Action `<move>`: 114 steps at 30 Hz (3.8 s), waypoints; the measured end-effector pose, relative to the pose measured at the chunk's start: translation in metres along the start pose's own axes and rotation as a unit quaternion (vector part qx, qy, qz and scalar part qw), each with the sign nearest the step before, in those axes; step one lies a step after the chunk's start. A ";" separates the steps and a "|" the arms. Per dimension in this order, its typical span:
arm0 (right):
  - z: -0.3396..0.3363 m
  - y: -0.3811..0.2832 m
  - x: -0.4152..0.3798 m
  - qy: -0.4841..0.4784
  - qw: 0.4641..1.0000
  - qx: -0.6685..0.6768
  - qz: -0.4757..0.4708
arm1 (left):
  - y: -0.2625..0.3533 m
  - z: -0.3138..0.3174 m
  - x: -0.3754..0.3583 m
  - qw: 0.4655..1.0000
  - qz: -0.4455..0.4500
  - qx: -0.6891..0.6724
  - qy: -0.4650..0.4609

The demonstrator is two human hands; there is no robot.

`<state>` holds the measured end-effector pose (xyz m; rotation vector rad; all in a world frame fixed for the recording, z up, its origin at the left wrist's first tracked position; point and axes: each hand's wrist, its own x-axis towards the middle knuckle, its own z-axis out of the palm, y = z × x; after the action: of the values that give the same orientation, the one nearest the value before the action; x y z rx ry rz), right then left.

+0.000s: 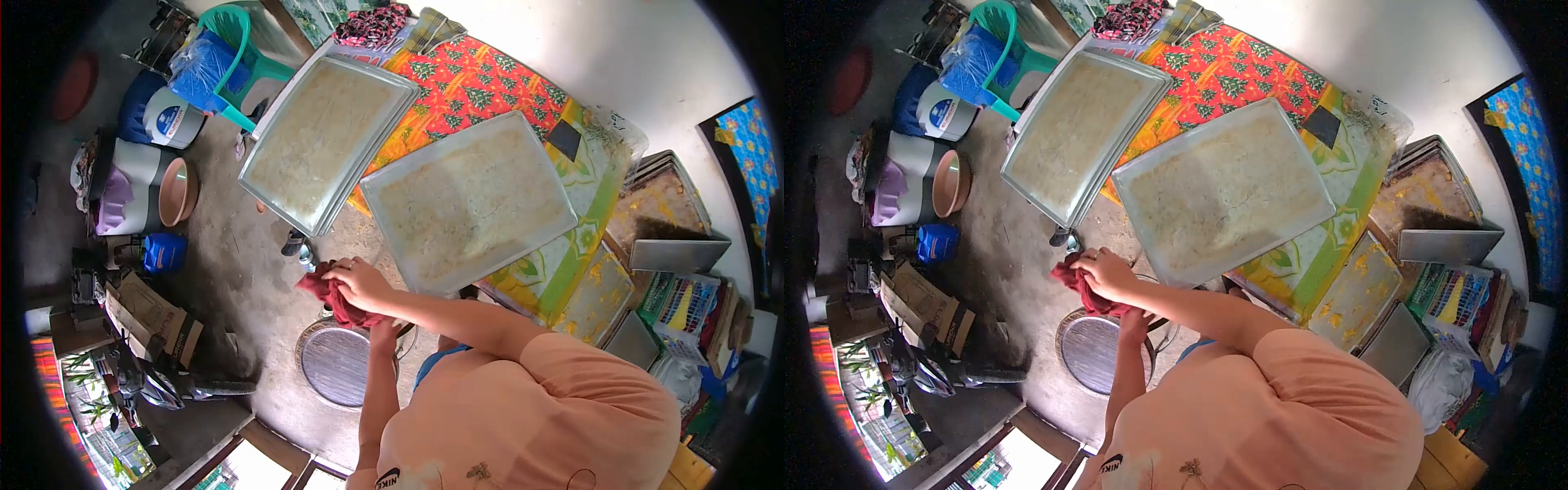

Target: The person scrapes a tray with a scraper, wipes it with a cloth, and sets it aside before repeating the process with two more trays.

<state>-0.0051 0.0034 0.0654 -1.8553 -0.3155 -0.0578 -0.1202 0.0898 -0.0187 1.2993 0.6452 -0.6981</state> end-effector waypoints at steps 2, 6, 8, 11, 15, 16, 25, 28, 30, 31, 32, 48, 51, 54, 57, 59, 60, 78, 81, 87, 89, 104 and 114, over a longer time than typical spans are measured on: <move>-0.019 0.003 0.008 0.040 0.998 0.017 0.035 | -0.017 -0.031 0.019 0.995 -0.016 0.055 0.080; -0.092 0.033 0.039 0.099 0.989 -0.057 0.093 | 0.046 -0.006 -0.019 0.999 -0.024 -0.013 0.020; -0.129 0.049 0.058 0.135 0.981 -0.101 0.101 | 0.039 -0.006 -0.013 0.987 -0.096 -0.104 -0.078; -0.141 0.091 0.085 0.162 0.965 -0.197 0.064 | 0.037 0.027 -0.019 0.964 -0.126 -0.181 -0.151; -0.110 0.120 0.102 0.028 0.936 -0.338 0.095 | 0.015 0.040 -0.009 0.929 -0.128 -0.309 -0.160; -0.100 0.120 0.095 -0.026 0.905 -0.415 0.089 | 0.021 0.045 -0.015 0.926 -0.129 -0.330 -0.130; -0.092 0.078 -0.076 -0.099 0.939 -0.296 -0.145 | 0.027 0.058 -0.032 0.926 -0.122 -0.350 -0.070; -0.116 0.078 -0.113 -0.173 0.927 -0.304 -0.135 | 0.029 0.058 -0.026 0.945 -0.141 -0.288 -0.068; -0.135 0.075 -0.129 -0.223 0.907 -0.341 -0.105 | 0.004 0.048 0.000 0.974 -0.115 -0.175 -0.082; -0.146 0.074 -0.135 -0.204 0.905 -0.364 -0.089 | 0.002 0.048 0.006 0.984 -0.098 -0.119 -0.088; -0.158 0.074 -0.141 -0.186 0.901 -0.385 -0.073 | 0.001 0.048 0.012 0.986 -0.098 -0.127 -0.049; -0.404 0.126 -0.202 0.033 0.782 -0.589 0.201 | 0.006 0.049 0.015 0.995 -0.098 0.002 0.015; -0.411 0.118 -0.178 0.090 0.757 -0.593 0.260 | 0.022 0.060 0.001 0.992 -0.081 0.076 0.060; -0.373 0.085 -0.133 0.155 0.794 -0.558 0.186 | 0.002 0.048 0.025 0.960 0.125 0.226 0.105; -0.291 0.064 -0.084 0.069 0.851 -0.509 0.107 | 0.022 0.059 0.031 0.929 0.192 0.292 0.119; -0.223 0.051 -0.066 0.001 0.888 -0.453 0.075 | 0.031 0.062 0.051 0.958 0.162 0.209 0.115; -0.189 0.053 -0.065 -0.001 0.883 -0.470 0.002 | 0.036 0.067 0.056 0.941 0.196 0.240 0.133; -0.291 0.181 0.055 0.124 0.800 -0.559 0.177 | 0.054 0.077 0.065 0.917 0.124 0.338 0.170; -0.330 0.190 0.042 0.145 0.761 -0.588 0.235 | 0.043 0.066 0.079 0.915 0.158 0.333 0.164; -0.352 0.181 -0.034 0.155 0.708 -0.636 0.265 | 0.049 0.069 0.075 0.917 0.136 0.330 0.177; -0.348 0.172 -0.071 0.149 0.701 -0.641 0.275 | 0.039 0.061 0.089 0.921 0.139 0.319 0.174; -0.178 0.075 -0.160 0.031 0.793 -0.579 0.185 | 0.042 0.054 0.108 0.967 0.090 0.216 0.097; -0.181 0.078 -0.172 0.025 0.821 -0.559 0.112 | 0.057 0.058 0.091 0.985 0.052 0.162 0.039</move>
<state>-0.1296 -0.2209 0.0145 -3.0494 0.0194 -0.1521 -0.0158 0.0314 -0.0437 1.6560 0.5353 -0.6870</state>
